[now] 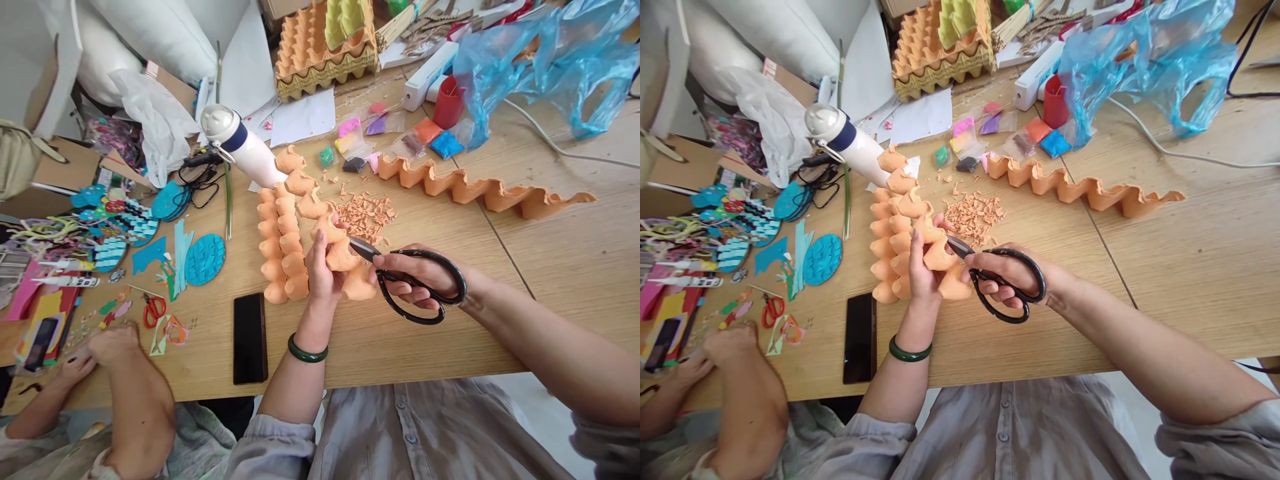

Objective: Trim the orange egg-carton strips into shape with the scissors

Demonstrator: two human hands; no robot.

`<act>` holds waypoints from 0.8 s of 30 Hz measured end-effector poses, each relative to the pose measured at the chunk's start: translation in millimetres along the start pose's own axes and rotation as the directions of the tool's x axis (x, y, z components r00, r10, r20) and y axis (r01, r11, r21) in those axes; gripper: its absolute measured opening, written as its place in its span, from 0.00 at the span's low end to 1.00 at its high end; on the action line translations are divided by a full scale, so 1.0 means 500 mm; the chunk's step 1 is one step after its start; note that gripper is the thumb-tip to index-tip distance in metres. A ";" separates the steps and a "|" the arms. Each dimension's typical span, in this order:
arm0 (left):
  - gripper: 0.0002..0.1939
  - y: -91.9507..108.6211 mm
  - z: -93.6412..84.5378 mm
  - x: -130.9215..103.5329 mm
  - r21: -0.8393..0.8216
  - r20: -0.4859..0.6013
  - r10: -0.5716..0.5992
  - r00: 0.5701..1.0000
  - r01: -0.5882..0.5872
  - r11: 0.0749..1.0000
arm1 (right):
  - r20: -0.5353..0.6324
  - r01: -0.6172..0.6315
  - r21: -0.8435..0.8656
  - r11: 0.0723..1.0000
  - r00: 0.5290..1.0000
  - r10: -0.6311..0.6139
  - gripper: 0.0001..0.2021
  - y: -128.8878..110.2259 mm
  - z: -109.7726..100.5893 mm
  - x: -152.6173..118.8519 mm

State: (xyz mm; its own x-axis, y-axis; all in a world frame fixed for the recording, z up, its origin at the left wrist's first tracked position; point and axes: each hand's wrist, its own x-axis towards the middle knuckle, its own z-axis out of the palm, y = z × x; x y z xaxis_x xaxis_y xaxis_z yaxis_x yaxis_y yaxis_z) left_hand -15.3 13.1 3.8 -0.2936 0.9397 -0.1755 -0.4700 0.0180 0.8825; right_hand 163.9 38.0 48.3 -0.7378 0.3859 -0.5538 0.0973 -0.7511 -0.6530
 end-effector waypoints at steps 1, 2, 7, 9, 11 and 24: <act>0.19 -0.002 0.000 0.001 0.022 -0.011 0.032 0.999 -0.032 0.999 | -0.016 0.006 -0.001 1.000 1.000 -0.006 0.15 0.003 0.002 0.001; 0.19 -0.003 0.000 0.002 0.043 -0.020 0.059 0.998 -0.058 0.997 | -0.039 0.019 -0.009 1.000 0.999 -0.020 0.15 0.006 0.005 0.001; 0.19 -0.003 -0.001 0.002 0.065 -0.001 0.079 0.997 -0.078 0.995 | -0.152 0.055 -0.142 0.988 0.985 -0.077 0.13 0.017 0.009 -0.001; 0.18 -0.001 -0.001 0.001 0.073 0.039 0.047 0.998 -0.050 0.996 | -0.223 0.061 -0.219 0.974 0.968 -0.111 0.14 0.016 -0.003 0.002; 0.19 0.000 -0.002 -0.001 0.086 0.079 0.014 0.997 -0.020 0.996 | -0.291 0.076 -0.300 0.951 0.942 -0.167 0.15 0.012 -0.020 0.006; 0.16 -0.008 0.013 -0.004 -0.043 0.052 0.031 0.998 -0.029 0.999 | -0.156 0.311 -0.415 0.855 0.901 -0.404 0.36 0.004 -0.035 0.007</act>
State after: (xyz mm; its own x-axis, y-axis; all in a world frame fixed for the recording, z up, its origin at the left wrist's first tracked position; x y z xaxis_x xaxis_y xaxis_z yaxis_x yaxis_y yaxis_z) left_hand -7.5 13.3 3.3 -0.2646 0.9562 -0.1255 -0.4971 -0.0237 0.8674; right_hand 173.3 47.1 36.1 -0.6001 0.7348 -0.3160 0.1309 -0.2995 -0.9451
